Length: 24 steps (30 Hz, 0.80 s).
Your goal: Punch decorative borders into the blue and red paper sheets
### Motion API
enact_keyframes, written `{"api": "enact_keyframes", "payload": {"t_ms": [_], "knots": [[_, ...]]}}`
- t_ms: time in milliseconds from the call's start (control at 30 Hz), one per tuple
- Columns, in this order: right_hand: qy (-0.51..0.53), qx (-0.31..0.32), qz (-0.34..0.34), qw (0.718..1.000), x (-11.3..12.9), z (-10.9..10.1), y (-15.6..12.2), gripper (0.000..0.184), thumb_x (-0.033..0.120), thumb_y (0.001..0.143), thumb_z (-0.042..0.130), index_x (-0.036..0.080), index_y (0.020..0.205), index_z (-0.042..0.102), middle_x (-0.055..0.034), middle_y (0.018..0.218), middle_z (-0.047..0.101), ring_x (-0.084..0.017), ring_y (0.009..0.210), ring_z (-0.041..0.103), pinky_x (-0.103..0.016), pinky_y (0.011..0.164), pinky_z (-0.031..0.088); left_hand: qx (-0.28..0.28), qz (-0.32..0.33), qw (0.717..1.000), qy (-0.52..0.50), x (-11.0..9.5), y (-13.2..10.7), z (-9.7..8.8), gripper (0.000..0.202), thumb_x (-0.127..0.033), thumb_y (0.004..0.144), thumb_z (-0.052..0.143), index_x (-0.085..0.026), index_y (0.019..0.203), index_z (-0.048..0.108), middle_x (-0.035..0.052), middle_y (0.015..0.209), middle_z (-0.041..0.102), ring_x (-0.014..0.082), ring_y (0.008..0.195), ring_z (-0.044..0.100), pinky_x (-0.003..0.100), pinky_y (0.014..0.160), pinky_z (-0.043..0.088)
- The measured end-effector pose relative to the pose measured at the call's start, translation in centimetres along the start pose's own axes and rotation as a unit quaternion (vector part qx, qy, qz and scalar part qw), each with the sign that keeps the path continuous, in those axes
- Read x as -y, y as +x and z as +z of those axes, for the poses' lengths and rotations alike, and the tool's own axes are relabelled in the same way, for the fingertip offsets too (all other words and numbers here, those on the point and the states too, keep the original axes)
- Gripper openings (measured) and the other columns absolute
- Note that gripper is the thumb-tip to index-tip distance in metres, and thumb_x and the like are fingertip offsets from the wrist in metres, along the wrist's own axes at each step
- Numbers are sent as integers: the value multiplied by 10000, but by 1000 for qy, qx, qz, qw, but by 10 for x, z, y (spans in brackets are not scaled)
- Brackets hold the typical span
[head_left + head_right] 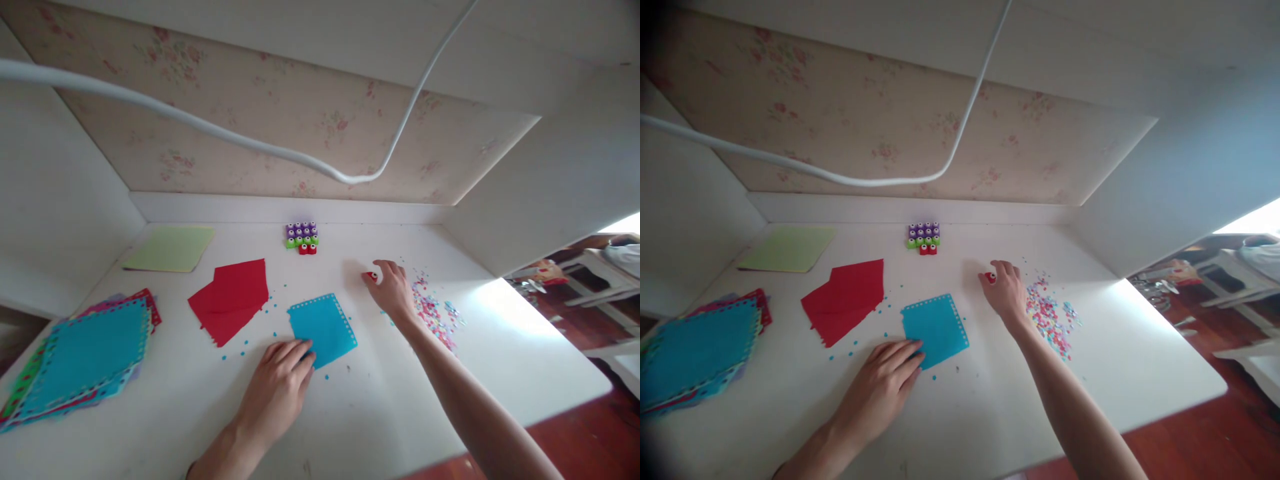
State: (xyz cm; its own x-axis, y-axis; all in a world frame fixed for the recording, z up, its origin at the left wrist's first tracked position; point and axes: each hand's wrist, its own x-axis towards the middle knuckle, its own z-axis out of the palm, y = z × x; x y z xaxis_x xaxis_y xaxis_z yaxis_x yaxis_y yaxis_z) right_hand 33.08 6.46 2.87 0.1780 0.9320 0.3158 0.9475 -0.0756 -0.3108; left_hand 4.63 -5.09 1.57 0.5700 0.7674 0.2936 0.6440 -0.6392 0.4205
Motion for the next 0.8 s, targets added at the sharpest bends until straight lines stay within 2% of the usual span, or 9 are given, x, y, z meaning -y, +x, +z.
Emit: {"api": "enact_keyframes", "payload": {"t_ms": [100,200,300,400,500,567,700,800], "knots": [[-4,31,-103,994,31,9,11,362,367,938,464,176,1211,605,-103,1192,642,-252,1095,554,-369,940,439,-2,-4,1000,-4,1,1,3,302,-130,923,502,-226,1159,663,60,1260,663,242,1161,601,479,988,467],[-3,64,-152,986,72,27,32,337,352,951,459,215,1216,616,-67,1213,644,-213,1105,549,-310,931,427,-3,-9,1000,-4,1,0,5,308,-148,931,503,-252,1181,650,44,1297,641,231,1182,593,481,1011,451],[-19,82,-177,981,110,44,54,334,347,955,452,211,1199,636,-94,1192,655,-251,1100,531,-360,920,403,-10,-4,1000,-7,3,-4,6,327,-144,928,509,-270,1201,636,35,1306,634,223,1182,591,472,1019,449],[-38,94,-183,978,135,54,67,310,342,958,447,189,1068,693,-139,1146,670,-297,1125,497,-439,943,343,-31,-7,999,-21,7,-7,5,305,-136,920,517,-252,1165,656,43,1231,666,222,1134,607,445,991,476],[-45,107,-185,976,145,58,71,297,302,962,444,181,974,714,-153,1101,688,-303,1144,483,-468,964,299,-43,-23,998,-37,11,-8,1,273,-136,917,520,-231,1123,672,53,1142,683,216,1063,622,421,946,504],[-42,116,-182,975,147,59,71,282,259,958,446,185,967,718,-146,1071,702,-296,1133,502,-460,955,310,-44,-33,998,-43,14,-7,-2,256,-143,924,514,-225,1109,669,53,1108,683,217,1034,624,428,929,509],[-9,130,-185,974,146,50,65,261,220,942,475,220,1065,705,-89,1106,711,-247,1091,566,-387,927,379,-60,-60,995,-48,19,-6,-9,213,-169,947,489,-219,1058,663,49,1049,685,220,978,626,440,903,510],[45,146,-212,965,140,33,44,262,272,932,527,248,1150,670,-28,1172,696,-182,1071,604,-294,917,429,-106,-106,987,-53,26,-5,-13,195,-190,956,480,-207,1064,641,63,1040,673,220,972,624,418,886,519]]}}
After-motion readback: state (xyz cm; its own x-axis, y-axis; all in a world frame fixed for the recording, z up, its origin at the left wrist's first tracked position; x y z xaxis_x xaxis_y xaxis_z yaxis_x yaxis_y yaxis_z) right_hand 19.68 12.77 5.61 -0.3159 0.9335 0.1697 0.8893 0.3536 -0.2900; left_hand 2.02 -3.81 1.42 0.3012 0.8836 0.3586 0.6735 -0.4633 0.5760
